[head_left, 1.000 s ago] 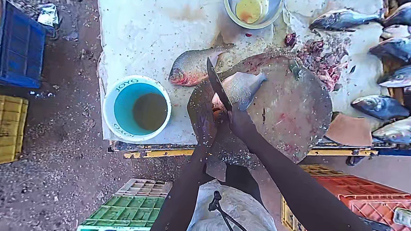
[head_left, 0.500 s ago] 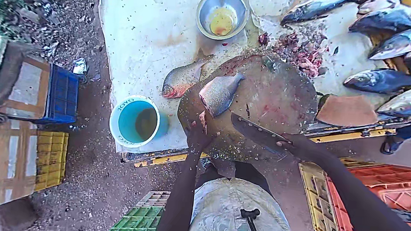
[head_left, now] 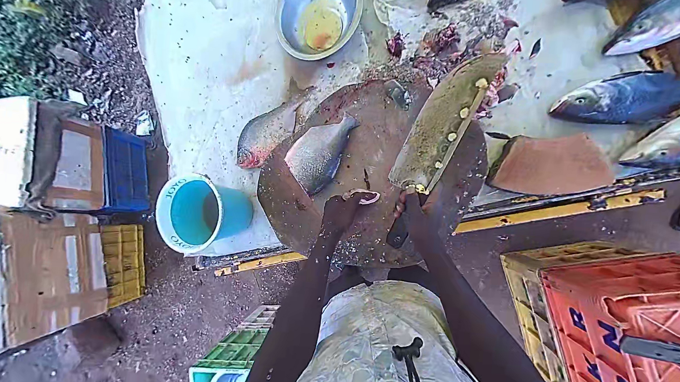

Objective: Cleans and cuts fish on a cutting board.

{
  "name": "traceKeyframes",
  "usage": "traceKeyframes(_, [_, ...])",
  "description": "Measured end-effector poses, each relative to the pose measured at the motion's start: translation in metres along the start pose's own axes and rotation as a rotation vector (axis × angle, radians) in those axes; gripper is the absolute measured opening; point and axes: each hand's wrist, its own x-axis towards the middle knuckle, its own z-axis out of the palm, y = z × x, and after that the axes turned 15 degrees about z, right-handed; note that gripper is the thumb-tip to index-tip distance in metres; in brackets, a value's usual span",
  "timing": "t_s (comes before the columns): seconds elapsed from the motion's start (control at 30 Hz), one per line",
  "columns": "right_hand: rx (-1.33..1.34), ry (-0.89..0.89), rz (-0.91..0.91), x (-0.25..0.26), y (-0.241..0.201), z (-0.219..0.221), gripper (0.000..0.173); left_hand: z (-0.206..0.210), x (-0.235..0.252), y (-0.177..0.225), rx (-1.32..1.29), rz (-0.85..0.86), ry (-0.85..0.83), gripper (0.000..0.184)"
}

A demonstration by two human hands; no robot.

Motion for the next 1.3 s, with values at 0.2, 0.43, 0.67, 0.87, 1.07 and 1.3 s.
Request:
traceKeyframes(0.2, [-0.383,-0.022,0.114,0.005,0.045,0.028,0.037,0.001,-0.002,-0.01,-0.084,-0.045,0.053,0.056])
traceKeyframes(0.43, [-0.953,0.005,-0.019,0.01,0.023,0.023,0.032,0.007,0.005,-0.001,-0.107,-0.037,0.059,0.047])
traceKeyframes(0.67, [-1.236,-0.169,0.046,0.056,-0.028,0.004,0.036,-0.007,0.027,0.015,0.089,0.05,-0.056,0.048])
traceKeyframes(0.87, [-0.738,0.08,0.085,0.005,0.007,0.028,0.04,0.004,0.02,0.003,-0.051,-0.041,-0.026,0.048])
traceKeyframes(1.07, [-0.85,0.079,0.141,0.014,0.027,0.011,0.048,0.01,0.018,0.002,-0.131,-0.073,-0.039,0.048])
traceKeyframes(1.3, [-1.418,-0.269,0.049,0.058,-0.034,-0.001,0.035,0.012,0.049,0.023,0.128,0.088,-0.066,0.051])
